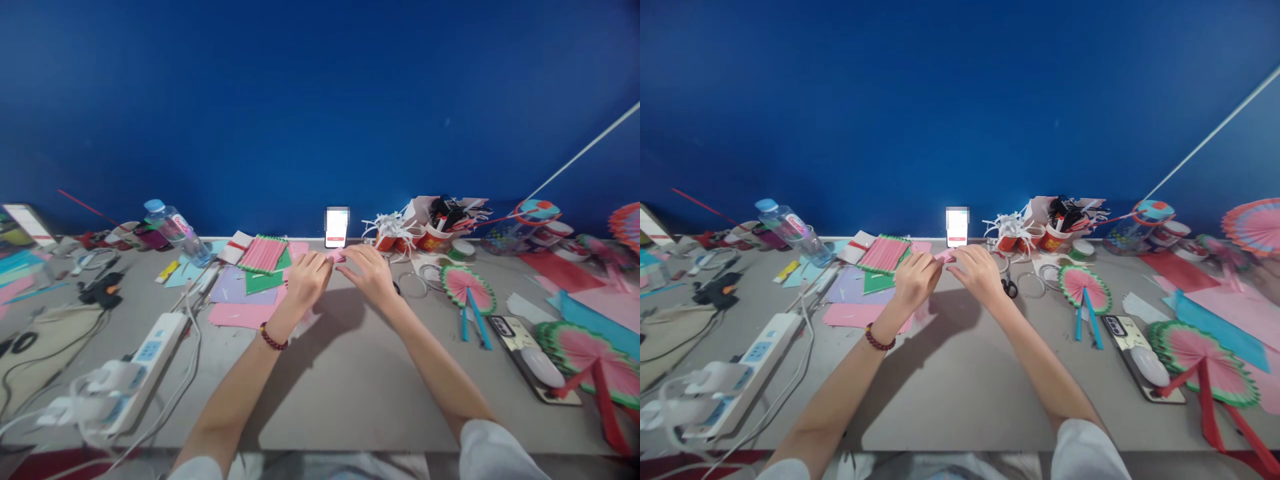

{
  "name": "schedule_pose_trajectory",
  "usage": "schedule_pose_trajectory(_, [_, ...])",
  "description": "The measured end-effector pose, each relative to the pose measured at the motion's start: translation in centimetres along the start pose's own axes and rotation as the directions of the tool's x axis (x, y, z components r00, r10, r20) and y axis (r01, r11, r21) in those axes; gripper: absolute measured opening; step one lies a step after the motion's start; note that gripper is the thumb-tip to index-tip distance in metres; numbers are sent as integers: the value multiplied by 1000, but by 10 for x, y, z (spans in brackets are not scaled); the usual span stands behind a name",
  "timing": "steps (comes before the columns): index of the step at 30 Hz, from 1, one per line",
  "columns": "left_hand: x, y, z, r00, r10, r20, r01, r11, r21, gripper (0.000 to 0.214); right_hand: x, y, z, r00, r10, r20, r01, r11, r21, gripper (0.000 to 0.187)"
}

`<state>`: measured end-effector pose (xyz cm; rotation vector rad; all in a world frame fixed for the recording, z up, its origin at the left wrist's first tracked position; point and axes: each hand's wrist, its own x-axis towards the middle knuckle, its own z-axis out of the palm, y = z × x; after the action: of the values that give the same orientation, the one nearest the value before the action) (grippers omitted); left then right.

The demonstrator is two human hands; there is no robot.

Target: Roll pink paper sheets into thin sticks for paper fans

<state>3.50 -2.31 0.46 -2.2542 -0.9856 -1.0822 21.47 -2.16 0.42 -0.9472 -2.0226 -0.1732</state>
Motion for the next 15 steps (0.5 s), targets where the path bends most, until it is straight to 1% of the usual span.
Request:
schedule_pose_trajectory(3, [0, 0, 0, 1000, 5, 0, -5, 1000, 13, 19, -1, 1, 1, 999, -18, -32, 17, 1000, -26, 13])
schedule_pose_trajectory(6, [1, 1, 0, 1000, 5, 6, -5, 1000, 14, 17, -2, 2, 1, 997, -49, -53, 45, 997, -63, 13])
schedule_pose_trajectory(10, [1, 2, -1, 1000, -1, 26, 1, 1000, 11, 14, -3, 1, 2, 995, -90, -52, 86, 993, -80, 17])
schedule_pose_trajectory(15, [-1, 1, 0, 1000, 9, 22, -8, 999, -36, 14, -2, -1, 3, 995, -80, -61, 78, 996, -45, 15])
